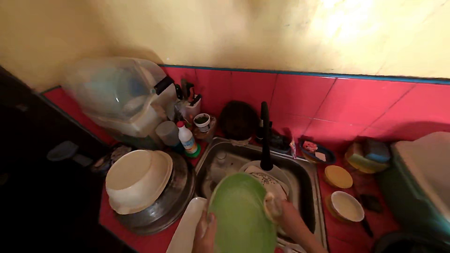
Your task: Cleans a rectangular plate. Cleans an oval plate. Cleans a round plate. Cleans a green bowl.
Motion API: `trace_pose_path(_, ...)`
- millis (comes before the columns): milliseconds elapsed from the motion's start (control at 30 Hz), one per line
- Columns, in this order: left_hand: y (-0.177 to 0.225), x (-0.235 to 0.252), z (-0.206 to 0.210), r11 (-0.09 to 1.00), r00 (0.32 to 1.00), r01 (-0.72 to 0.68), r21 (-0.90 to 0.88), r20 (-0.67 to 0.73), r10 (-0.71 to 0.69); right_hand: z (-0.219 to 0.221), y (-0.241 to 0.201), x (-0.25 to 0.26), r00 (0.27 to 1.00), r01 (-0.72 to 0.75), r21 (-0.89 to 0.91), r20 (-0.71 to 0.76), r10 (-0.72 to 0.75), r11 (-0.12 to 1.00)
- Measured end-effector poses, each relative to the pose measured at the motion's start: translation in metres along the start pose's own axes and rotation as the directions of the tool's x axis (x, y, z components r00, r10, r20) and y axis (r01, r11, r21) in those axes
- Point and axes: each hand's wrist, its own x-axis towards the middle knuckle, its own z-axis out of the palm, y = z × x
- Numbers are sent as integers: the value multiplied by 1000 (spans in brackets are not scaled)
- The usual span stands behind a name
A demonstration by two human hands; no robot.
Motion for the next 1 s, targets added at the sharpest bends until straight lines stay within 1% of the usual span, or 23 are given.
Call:
trace_pose_path(67, 1, 11, -10, 993, 993, -116, -1, 9, 116, 4, 8, -21, 985, -62, 267, 170, 17, 962)
trace_pose_path(133, -1, 24, -19, 962, 960, -272, -4, 65, 272, 11, 12, -37, 954, -160, 512, 299, 0, 844)
trace_pose_path(167, -2, 31, -22, 932, 928, -363, -6, 84, 362, 14, 11, -43, 951, -184, 600, 309, -13, 779)
trace_pose_path(233, 4, 41, -18, 857, 859, -512, 65, 8, 513, 16, 2, -54, 980, -122, 700, 196, -26, 704)
trace_pose_path(300, 12, 46, -10, 815, 806, -557, 159, -132, 577, 19, -1, -56, 998, 67, 710, -44, -51, 701)
trace_pose_path(333, 14, 48, -10, 825, 814, -548, 136, -140, 564, 21, -2, -56, 983, 166, 679, -173, -64, 715)
trace_pose_path(367, 13, 51, -13, 858, 851, -513, 40, -107, 514, 20, -5, -55, 954, 249, 621, -291, -77, 743)
trace_pose_path(400, 12, 54, -16, 897, 901, -434, -87, -69, 429, 19, -8, -56, 914, 308, 542, -398, -84, 782)
trace_pose_path(467, 18, 49, -19, 940, 986, -143, -309, 35, 161, 17, -12, -60, 821, 375, 387, -561, -107, 842)
trace_pose_path(500, 21, 45, -22, 924, 995, 13, -381, 92, 24, 17, -10, -59, 764, 410, 294, -628, -149, 863)
trace_pose_path(533, 24, 41, -26, 894, 987, 148, -423, 123, -105, 15, -8, -56, 690, 454, 166, -688, -227, 876)
trace_pose_path(567, 18, 39, -30, 848, 969, 245, -471, 142, -201, 13, -3, -49, 623, 491, 26, -709, -330, 871)
trace_pose_path(600, 14, 37, -28, 789, 953, 301, -536, 136, -271, 12, 5, -42, 576, 512, -102, -696, -428, 853)
trace_pose_path(633, 8, 35, -26, 720, 941, 321, -615, 126, -313, 10, 14, -36, 562, 506, -216, -652, -509, 835)
trace_pose_path(667, 2, 34, -25, 657, 940, 315, -685, 127, -318, 6, 22, -32, 571, 480, -317, -595, -566, 818)
trace_pose_path(700, -4, 32, -25, 594, 944, 300, -746, 144, -297, 2, 30, -29, 604, 450, -383, -535, -591, 807)
trace_pose_path(733, -11, 29, -29, 516, 955, 285, -808, 192, -227, -2, 36, -28, 653, 432, -392, -487, -581, 813)
trace_pose_path(767, -16, 27, -32, 463, 959, 284, -840, 240, -152, -6, 39, -29, 703, 423, -347, -457, -544, 837)
trace_pose_path(833, -17, 23, -35, 482, 961, 269, -834, 267, -73, -13, 33, -34, 741, 446, -215, -455, -494, 869)
trace_pose_path(867, -15, 21, -34, 504, 964, 257, -825, 257, -71, -15, 17, -42, 745, 496, -116, -452, -490, 861)
trace_pose_path(900, -16, 19, -31, 514, 964, 256, -819, 254, -76, -9, 2, -49, 723, 558, -76, -444, -529, 827)
trace_pose_path(933, -18, 17, -25, 521, 963, 262, -813, 260, -78, 2, -12, -55, 701, 612, -102, -388, -598, 784)
trace_pose_path(1000, -21, 12, -8, 536, 952, 296, -791, 290, -98, 29, -39, -64, 614, 693, -303, -228, -756, 654)
